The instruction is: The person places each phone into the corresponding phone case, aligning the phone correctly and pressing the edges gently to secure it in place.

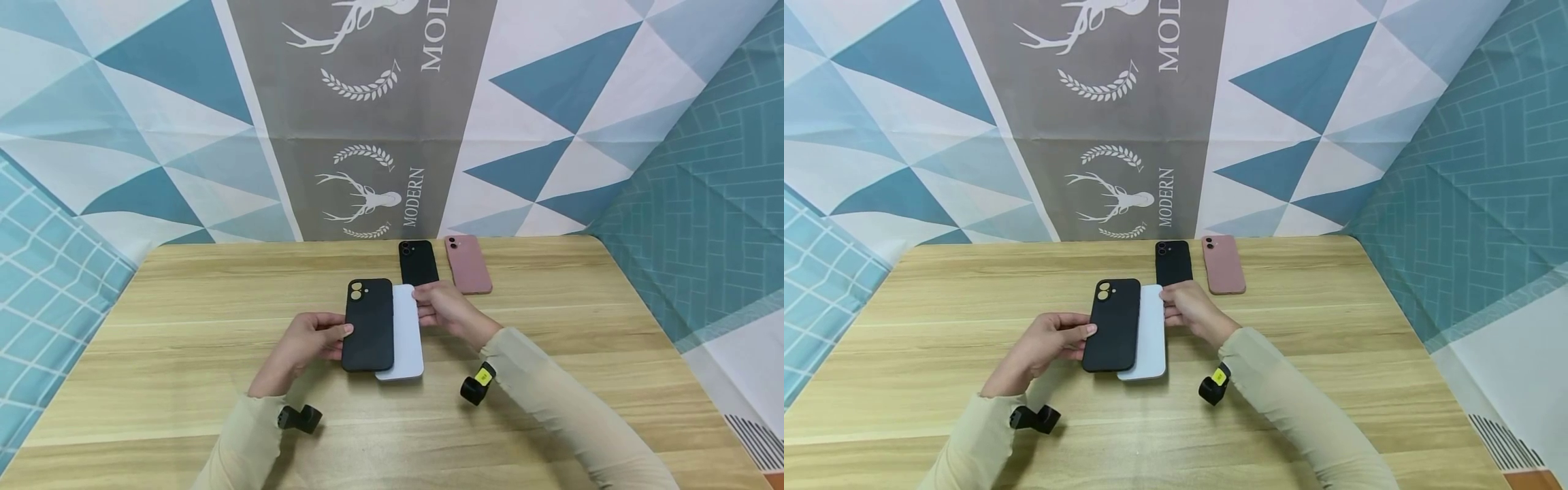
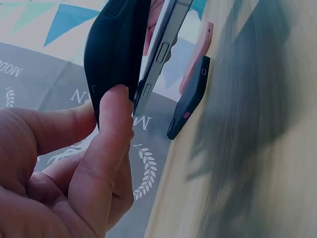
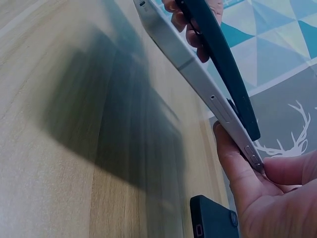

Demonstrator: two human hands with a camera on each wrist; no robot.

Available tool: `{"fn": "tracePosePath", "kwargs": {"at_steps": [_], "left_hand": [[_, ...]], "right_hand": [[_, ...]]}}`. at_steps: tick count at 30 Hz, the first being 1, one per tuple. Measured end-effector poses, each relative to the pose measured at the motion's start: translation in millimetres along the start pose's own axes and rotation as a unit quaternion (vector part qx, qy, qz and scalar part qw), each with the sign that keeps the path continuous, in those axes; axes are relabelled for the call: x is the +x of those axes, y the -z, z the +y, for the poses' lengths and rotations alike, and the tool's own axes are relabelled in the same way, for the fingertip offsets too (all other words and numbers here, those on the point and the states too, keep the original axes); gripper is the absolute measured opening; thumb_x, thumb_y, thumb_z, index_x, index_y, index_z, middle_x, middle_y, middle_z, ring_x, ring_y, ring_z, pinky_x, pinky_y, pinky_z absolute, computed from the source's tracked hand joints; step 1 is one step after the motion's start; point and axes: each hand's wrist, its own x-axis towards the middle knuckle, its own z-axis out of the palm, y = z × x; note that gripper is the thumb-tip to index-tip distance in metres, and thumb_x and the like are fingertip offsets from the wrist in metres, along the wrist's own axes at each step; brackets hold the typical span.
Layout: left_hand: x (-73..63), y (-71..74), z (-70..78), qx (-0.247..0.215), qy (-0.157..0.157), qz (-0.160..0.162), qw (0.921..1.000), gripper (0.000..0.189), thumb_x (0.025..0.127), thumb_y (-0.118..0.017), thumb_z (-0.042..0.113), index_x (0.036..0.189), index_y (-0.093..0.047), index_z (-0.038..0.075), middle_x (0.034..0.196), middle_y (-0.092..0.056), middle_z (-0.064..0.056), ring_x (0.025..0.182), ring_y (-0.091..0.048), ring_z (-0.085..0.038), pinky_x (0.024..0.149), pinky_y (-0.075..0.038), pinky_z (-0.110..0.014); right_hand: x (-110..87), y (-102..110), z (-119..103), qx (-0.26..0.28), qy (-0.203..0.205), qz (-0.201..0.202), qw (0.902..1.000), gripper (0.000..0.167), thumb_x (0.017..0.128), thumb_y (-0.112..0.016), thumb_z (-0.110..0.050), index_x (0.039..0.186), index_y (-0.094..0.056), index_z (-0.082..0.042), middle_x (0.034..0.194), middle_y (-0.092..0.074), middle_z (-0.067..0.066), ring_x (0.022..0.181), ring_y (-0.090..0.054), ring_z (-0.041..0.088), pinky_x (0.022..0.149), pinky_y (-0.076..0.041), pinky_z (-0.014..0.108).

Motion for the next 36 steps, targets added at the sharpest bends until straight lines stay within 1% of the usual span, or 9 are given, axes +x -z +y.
{"fn": "tracePosePath", "kwargs": {"at_steps": [6, 18, 24, 31, 36], "left_hand": [[-0.4, -5.1, 0.7, 0.004, -0.004, -0.008, 0.9999, 0.038, 0.087, -0.063, 0.005, 0.117, -0.054, -0.016, 0.073, -0.064, -0.002, 0.06, -0.06, -0.01, 0.059, -0.059, -0.027], [-0.2, -14.8, -1.4, 0.01, -0.004, -0.016, 0.9998, 0.038, 0.087, -0.064, 0.007, 0.116, -0.055, -0.015, 0.072, -0.065, -0.003, 0.059, -0.061, -0.01, 0.059, -0.059, -0.028], [-0.1, -17.6, -2.9, 0.009, -0.006, -0.021, 0.9997, 0.037, 0.087, -0.064, 0.007, 0.116, -0.055, -0.015, 0.073, -0.065, -0.003, 0.059, -0.061, -0.011, 0.059, -0.059, -0.028], [-0.1, -19.8, -5.7, -0.001, -0.011, -0.027, 0.9996, 0.036, 0.087, -0.063, 0.006, 0.114, -0.055, -0.016, 0.072, -0.066, -0.003, 0.059, -0.062, -0.011, 0.059, -0.059, -0.029], [-0.1, -21.1, -7.3, -0.004, -0.011, -0.025, 0.9996, 0.034, 0.087, -0.062, 0.005, 0.114, -0.055, -0.016, 0.072, -0.066, -0.004, 0.059, -0.062, -0.011, 0.059, -0.059, -0.029]], "right_hand": [[-1.4, -1.0, -2.6, -0.004, -0.004, 0.009, 0.9999, 0.028, 0.097, -0.044, -0.009, 0.118, -0.053, 0.007, 0.073, -0.062, 0.0, 0.06, -0.059, 0.007, 0.056, -0.055, 0.019], [-2.6, -4.2, -4.0, 0.005, -0.001, 0.003, 1.0, 0.025, 0.097, -0.044, -0.007, 0.114, -0.054, 0.008, 0.069, -0.062, -0.001, 0.057, -0.06, 0.006, 0.054, -0.054, 0.019], [-4.0, -5.4, -4.1, 0.009, 0.004, 0.005, 0.9999, 0.028, 0.096, -0.043, -0.006, 0.117, -0.053, 0.009, 0.068, -0.065, -0.002, 0.059, -0.062, 0.007, 0.054, -0.055, 0.02], [-5.1, -5.9, -3.6, 0.013, 0.003, 0.0, 0.9999, 0.025, 0.097, -0.043, -0.007, 0.113, -0.054, 0.008, 0.066, -0.064, -0.002, 0.057, -0.062, 0.006, 0.053, -0.054, 0.02], [-6.2, -5.7, -3.0, 0.016, 0.006, -0.004, 0.9998, 0.025, 0.097, -0.043, -0.007, 0.114, -0.054, 0.008, 0.065, -0.064, -0.003, 0.057, -0.062, 0.006, 0.053, -0.054, 0.02]]}}
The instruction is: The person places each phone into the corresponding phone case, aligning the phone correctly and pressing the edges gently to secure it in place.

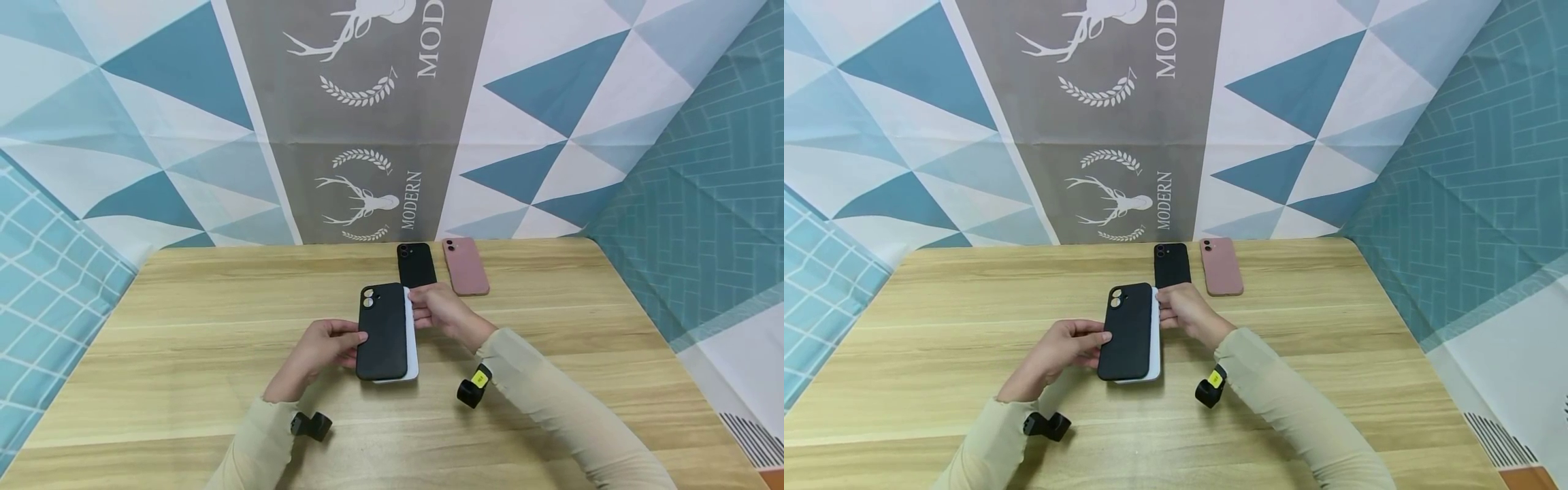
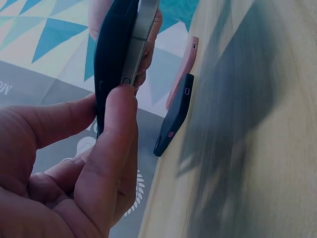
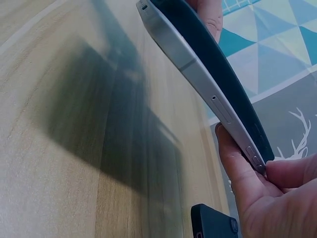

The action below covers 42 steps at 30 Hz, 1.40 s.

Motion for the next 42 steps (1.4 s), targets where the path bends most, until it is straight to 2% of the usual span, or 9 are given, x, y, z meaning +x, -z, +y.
{"fn": "tracePosePath", "kwargs": {"at_steps": [7, 12, 17, 24, 28, 31, 35, 38, 42], "left_hand": [[-0.7, -3.3, -1.6, 0.008, 0.012, -0.004, 0.9999, 0.033, 0.088, -0.062, 0.009, 0.113, -0.057, -0.012, 0.076, -0.067, -0.004, 0.06, -0.063, -0.011, 0.061, -0.059, -0.033], [-0.5, -5.0, -3.2, 0.006, 0.01, -0.016, 0.9998, 0.034, 0.09, -0.058, 0.01, 0.117, -0.054, -0.011, 0.077, -0.066, -0.003, 0.063, -0.062, -0.011, 0.06, -0.059, -0.028], [-0.3, -7.5, -4.1, -0.004, 0.016, -0.025, 0.9995, 0.035, 0.092, -0.055, 0.01, 0.12, -0.051, -0.01, 0.074, -0.064, -0.001, 0.061, -0.061, -0.01, 0.057, -0.057, -0.024], [0.4, -7.8, -5.0, 0.0, 0.01, -0.02, 0.9998, 0.037, 0.09, -0.058, 0.011, 0.12, -0.053, -0.011, 0.075, -0.065, -0.002, 0.061, -0.061, -0.01, 0.057, -0.058, -0.024], [0.2, -7.5, -5.6, -0.003, 0.012, -0.02, 0.9997, 0.038, 0.09, -0.06, 0.011, 0.12, -0.053, -0.011, 0.076, -0.065, -0.003, 0.062, -0.062, -0.011, 0.058, -0.058, -0.025], [-0.2, -7.5, -5.7, -0.007, 0.013, -0.022, 0.9996, 0.038, 0.089, -0.061, 0.011, 0.12, -0.053, -0.011, 0.076, -0.066, -0.003, 0.063, -0.063, -0.012, 0.059, -0.058, -0.027], [0.0, -8.0, -5.3, -0.009, 0.014, -0.022, 0.9996, 0.04, 0.089, -0.062, 0.011, 0.12, -0.052, -0.011, 0.077, -0.067, -0.004, 0.063, -0.064, -0.012, 0.059, -0.059, -0.028], [0.9, -8.5, -4.9, -0.008, 0.015, -0.02, 0.9997, 0.041, 0.088, -0.062, 0.011, 0.121, -0.052, -0.011, 0.077, -0.067, -0.004, 0.063, -0.065, -0.012, 0.059, -0.059, -0.028], [1.5, -8.9, -3.7, -0.004, 0.016, -0.018, 0.9997, 0.041, 0.088, -0.063, 0.011, 0.121, -0.052, -0.01, 0.078, -0.068, -0.004, 0.062, -0.064, -0.012, 0.06, -0.059, -0.029]], "right_hand": [[-2.3, 0.7, 1.5, 0.008, 0.005, -0.015, 0.9998, 0.025, 0.098, -0.042, -0.008, 0.113, -0.054, 0.007, 0.066, -0.064, -0.003, 0.056, -0.062, 0.005, 0.053, -0.054, 0.019], [-2.8, 1.8, 2.2, 0.022, 0.007, -0.022, 0.9995, 0.019, 0.098, -0.041, -0.008, 0.107, -0.054, 0.003, 0.066, -0.063, -0.004, 0.056, -0.062, 0.006, 0.053, -0.054, 0.02], [-2.2, 2.9, 3.2, 0.027, 0.002, -0.017, 0.9995, 0.02, 0.098, -0.042, -0.009, 0.109, -0.054, 0.003, 0.067, -0.062, -0.003, 0.057, -0.062, 0.006, 0.054, -0.054, 0.02], [-0.2, 0.9, 3.9, 0.039, -0.008, -0.009, 0.9992, 0.025, 0.099, -0.042, -0.014, 0.111, -0.054, 0.003, 0.07, -0.062, -0.001, 0.057, -0.06, 0.007, 0.054, -0.053, 0.02], [-0.7, -2.0, 4.4, 0.032, 0.001, -0.007, 0.9995, 0.034, 0.096, -0.05, -0.026, 0.109, -0.058, 0.005, 0.074, -0.067, 0.001, 0.061, -0.064, 0.008, 0.057, -0.054, 0.021], [-2.1, -2.4, 5.9, 0.002, 0.013, -0.003, 0.9999, 0.047, 0.09, -0.061, -0.031, 0.117, -0.056, 0.008, 0.081, -0.069, 0.004, 0.066, -0.066, 0.01, 0.062, -0.057, 0.023], [-2.7, -4.2, 6.7, -0.03, 0.016, 0.016, 0.9993, 0.059, 0.085, -0.068, -0.025, 0.129, -0.047, 0.009, 0.089, -0.07, 0.009, 0.071, -0.066, 0.011, 0.069, -0.058, 0.026], [-0.9, -6.0, 6.5, -0.034, 0.008, 0.027, 0.999, 0.052, 0.087, -0.065, -0.017, 0.129, -0.047, 0.007, 0.087, -0.069, 0.007, 0.069, -0.065, 0.011, 0.068, -0.058, 0.026], [-2.6, -6.7, 4.0, -0.027, 0.001, 0.021, 0.9994, 0.046, 0.09, -0.061, -0.014, 0.128, -0.048, 0.008, 0.08, -0.068, 0.002, 0.067, -0.065, 0.01, 0.065, -0.058, 0.024]]}}
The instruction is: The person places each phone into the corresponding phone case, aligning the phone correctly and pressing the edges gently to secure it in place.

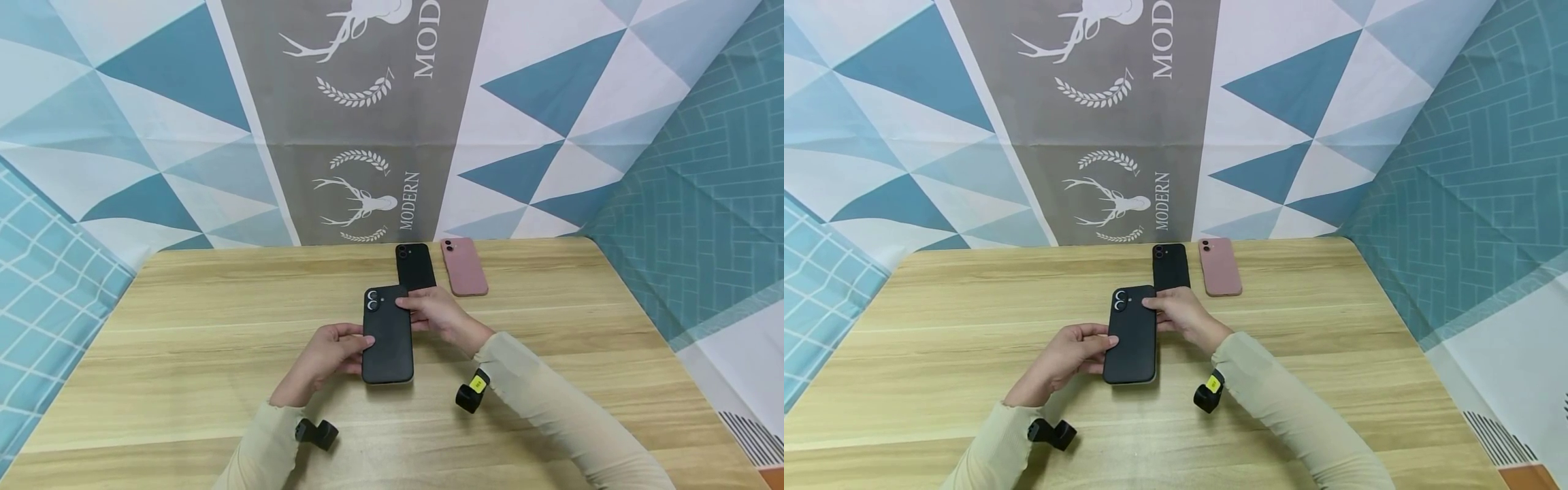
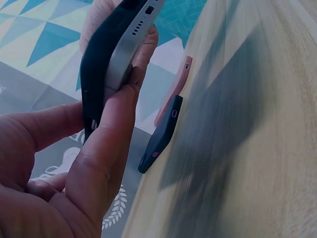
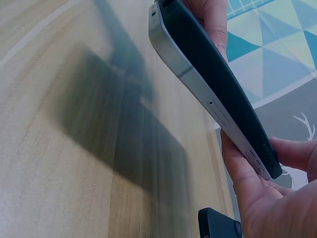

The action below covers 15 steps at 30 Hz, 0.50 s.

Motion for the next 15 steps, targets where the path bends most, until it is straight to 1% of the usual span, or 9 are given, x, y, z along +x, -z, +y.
{"fn": "tracePosePath", "kwargs": {"at_steps": [3, 4, 7, 11, 13, 15], "left_hand": [[-0.3, -0.9, 0.7, 0.004, 0.003, 0.004, 1.0, 0.039, 0.088, -0.064, 0.012, 0.12, -0.055, -0.009, 0.077, -0.068, -0.005, 0.062, -0.064, -0.012, 0.06, -0.059, -0.03], [-0.3, -1.1, 0.8, 0.005, 0.004, 0.004, 1.0, 0.039, 0.087, -0.064, 0.012, 0.119, -0.055, -0.008, 0.077, -0.068, -0.005, 0.062, -0.064, -0.012, 0.06, -0.059, -0.03], [-0.7, -1.4, 1.3, 0.007, 0.004, 0.003, 1.0, 0.038, 0.088, -0.064, 0.014, 0.119, -0.056, -0.007, 0.076, -0.068, -0.004, 0.063, -0.064, -0.012, 0.06, -0.059, -0.029], [-2.1, 0.8, 1.1, -0.008, -0.003, -0.021, 0.9997, 0.041, 0.091, -0.06, 0.018, 0.12, -0.053, -0.01, 0.077, -0.066, -0.003, 0.064, -0.064, -0.012, 0.063, -0.059, -0.03], [-3.0, 2.3, 0.9, -0.024, -0.007, -0.037, 0.999, 0.043, 0.093, -0.057, 0.02, 0.121, -0.05, -0.012, 0.08, -0.066, -0.004, 0.067, -0.066, -0.013, 0.067, -0.06, -0.031], [-4.0, 3.9, 1.3, -0.042, -0.011, -0.046, 0.998, 0.044, 0.095, -0.054, 0.022, 0.122, -0.049, -0.013, 0.085, -0.066, -0.007, 0.07, -0.067, -0.014, 0.071, -0.059, -0.034]], "right_hand": [[-1.4, 0.1, -0.2, 0.008, -0.002, -0.002, 1.0, 0.046, 0.091, -0.06, -0.013, 0.129, -0.046, 0.009, 0.079, -0.067, 0.001, 0.068, -0.065, 0.01, 0.067, -0.058, 0.025], [1.5, 0.7, 2.4, 0.011, -0.001, -0.002, 0.9999, 0.044, 0.091, -0.059, -0.013, 0.128, -0.047, 0.008, 0.078, -0.067, 0.001, 0.067, -0.066, 0.01, 0.066, -0.058, 0.026], [0.5, 0.6, 1.1, 0.014, -0.001, -0.004, 0.9999, 0.039, 0.092, -0.058, -0.013, 0.125, -0.05, 0.008, 0.077, -0.067, 0.001, 0.067, -0.066, 0.01, 0.066, -0.059, 0.026], [-0.2, -0.1, -0.9, 0.006, 0.004, -0.007, 1.0, 0.036, 0.092, -0.057, -0.013, 0.122, -0.054, 0.007, 0.074, -0.067, 0.0, 0.065, -0.066, 0.009, 0.061, -0.057, 0.023], [-0.4, -0.5, -1.8, -0.004, 0.006, -0.007, 0.9999, 0.037, 0.092, -0.057, -0.013, 0.123, -0.054, 0.007, 0.074, -0.067, -0.001, 0.065, -0.065, 0.009, 0.059, -0.056, 0.022], [-1.0, -0.9, -2.3, -0.016, 0.004, -0.009, 0.9998, 0.037, 0.092, -0.057, -0.013, 0.123, -0.054, 0.006, 0.074, -0.066, -0.002, 0.065, -0.064, 0.008, 0.058, -0.054, 0.021]]}}
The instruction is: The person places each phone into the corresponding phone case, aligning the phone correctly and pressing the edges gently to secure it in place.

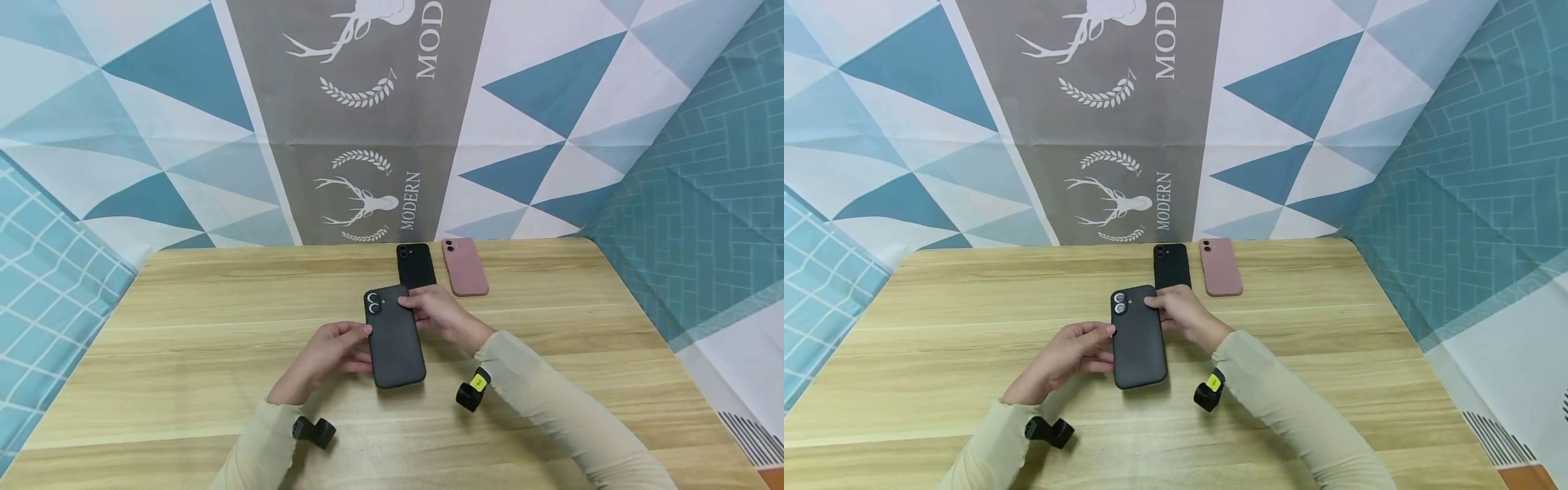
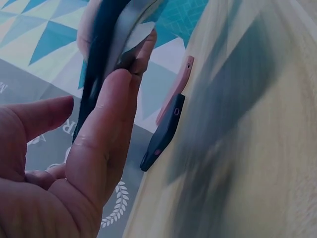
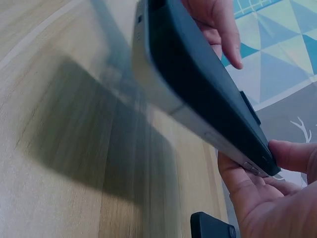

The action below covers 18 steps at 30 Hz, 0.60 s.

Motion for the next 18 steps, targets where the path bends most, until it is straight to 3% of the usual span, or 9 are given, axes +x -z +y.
{"fn": "tracePosePath", "kwargs": {"at_steps": [4, 8, 13, 18], "left_hand": [[-0.3, 2.8, 2.8, -0.027, -0.008, 0.011, 0.9996, 0.045, 0.096, -0.052, 0.022, 0.124, -0.046, -0.013, 0.094, -0.064, -0.012, 0.076, -0.069, -0.017, 0.076, -0.059, -0.035], [0.4, 5.2, 5.0, -0.04, -0.013, 0.017, 0.999, 0.046, 0.095, -0.053, 0.021, 0.126, -0.045, -0.012, 0.093, -0.065, -0.011, 0.079, -0.069, -0.017, 0.078, -0.058, -0.034], [2.2, 5.5, 5.3, -0.048, -0.025, -0.008, 0.9985, 0.042, 0.095, -0.054, 0.019, 0.119, -0.047, -0.015, 0.082, -0.066, -0.002, 0.076, -0.068, -0.013, 0.076, -0.058, -0.031], [3.5, 5.3, 3.9, -0.059, -0.024, -0.022, 0.9977, 0.037, 0.095, -0.053, 0.017, 0.113, -0.051, -0.015, 0.077, -0.067, 0.001, 0.072, -0.068, -0.012, 0.073, -0.059, -0.03]], "right_hand": [[-0.4, 0.3, -0.5, -0.02, -0.006, -0.01, 0.9997, 0.04, 0.091, -0.058, -0.012, 0.126, -0.052, 0.006, 0.077, -0.067, -0.002, 0.066, -0.063, 0.008, 0.06, -0.053, 0.021], [-2.1, 0.6, -1.3, -0.053, 0.002, -0.037, 0.9979, 0.045, 0.091, -0.058, -0.013, 0.13, -0.049, 0.006, 0.086, -0.069, 0.002, 0.07, -0.064, 0.008, 0.064, -0.054, 0.022], [-5.7, 0.9, -3.6, -0.104, 0.017, -0.083, 0.991, 0.043, 0.091, -0.056, -0.015, 0.129, -0.051, 0.004, 0.096, -0.07, 0.008, 0.074, -0.065, 0.009, 0.069, -0.055, 0.025], [-8.7, 0.2, -6.1, -0.14, 0.015, -0.103, 0.9847, 0.042, 0.092, -0.056, -0.017, 0.129, -0.053, 0.002, 0.107, -0.068, 0.012, 0.081, -0.064, 0.01, 0.077, -0.055, 0.029]]}}
